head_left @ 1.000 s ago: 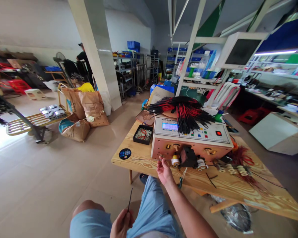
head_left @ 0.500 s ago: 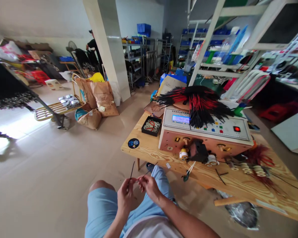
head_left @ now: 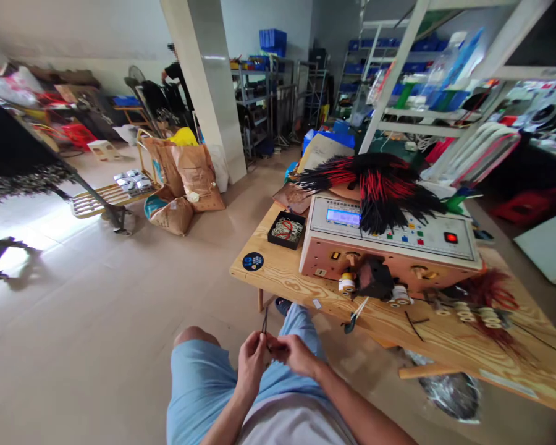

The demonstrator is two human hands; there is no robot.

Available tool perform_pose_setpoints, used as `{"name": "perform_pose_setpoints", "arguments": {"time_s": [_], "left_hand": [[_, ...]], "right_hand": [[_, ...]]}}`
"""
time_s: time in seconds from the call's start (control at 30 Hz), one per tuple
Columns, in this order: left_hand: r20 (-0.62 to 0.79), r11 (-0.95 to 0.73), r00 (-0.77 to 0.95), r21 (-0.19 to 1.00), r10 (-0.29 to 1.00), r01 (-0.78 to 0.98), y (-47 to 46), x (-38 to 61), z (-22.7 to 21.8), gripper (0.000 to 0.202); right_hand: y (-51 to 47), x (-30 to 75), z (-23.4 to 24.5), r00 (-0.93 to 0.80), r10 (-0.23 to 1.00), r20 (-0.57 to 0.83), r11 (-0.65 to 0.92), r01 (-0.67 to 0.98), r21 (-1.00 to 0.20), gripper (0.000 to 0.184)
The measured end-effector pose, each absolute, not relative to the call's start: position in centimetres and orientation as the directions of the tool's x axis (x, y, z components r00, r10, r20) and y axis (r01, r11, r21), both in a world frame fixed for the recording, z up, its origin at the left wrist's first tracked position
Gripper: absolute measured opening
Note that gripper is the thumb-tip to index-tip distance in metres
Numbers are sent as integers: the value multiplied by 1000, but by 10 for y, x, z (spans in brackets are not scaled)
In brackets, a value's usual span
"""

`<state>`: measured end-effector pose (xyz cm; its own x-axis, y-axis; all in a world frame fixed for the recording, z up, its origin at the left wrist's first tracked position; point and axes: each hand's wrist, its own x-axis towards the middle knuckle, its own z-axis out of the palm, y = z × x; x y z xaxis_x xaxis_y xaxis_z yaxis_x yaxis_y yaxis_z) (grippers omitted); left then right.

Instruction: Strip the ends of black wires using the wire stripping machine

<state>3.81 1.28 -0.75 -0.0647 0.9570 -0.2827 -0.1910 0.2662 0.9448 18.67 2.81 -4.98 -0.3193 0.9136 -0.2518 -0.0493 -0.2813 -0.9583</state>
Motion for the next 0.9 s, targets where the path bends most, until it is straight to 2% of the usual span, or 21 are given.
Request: {"name": "perform_pose_setpoints", "arguments": {"time_s": [0.07,0.17,0.23,0.3,0.37,0.57,0.7,0.9], "left_hand": [[-276,241,-133,942,952,-234,12,33,-3,48],[-282,229,-197,940,939,-254,8,27,-2,49],[-321,261,-211,927,923,-269,3,27,-7,52],[-374,314,-194,907,907,-283,-3,30,-15,55],[-391,346,-141,900,909,-266,-10,33,-25,57],[-303,300,-3,944,953,-140,-17,36,-41,60],[-253,251,2,957,967,-145,-14,37,-42,48],[-250,253,44,955,967,-155,-16,42,-45,32]], "right_hand": [[47,211,-46,-131,942,-310,-328,-142,-934,37],[80,244,-35,137,932,-336,-230,-495,-838,51],[99,260,-26,169,922,-348,-154,-665,-731,55],[111,269,-20,178,924,-338,-96,-748,-656,53],[118,273,-17,193,928,-319,-51,-780,-624,50],[126,274,-23,205,937,-284,-13,-791,-612,50],[130,277,-30,203,938,-281,-10,-795,-606,49],[135,280,-35,217,930,-296,-18,-779,-627,52]]}}
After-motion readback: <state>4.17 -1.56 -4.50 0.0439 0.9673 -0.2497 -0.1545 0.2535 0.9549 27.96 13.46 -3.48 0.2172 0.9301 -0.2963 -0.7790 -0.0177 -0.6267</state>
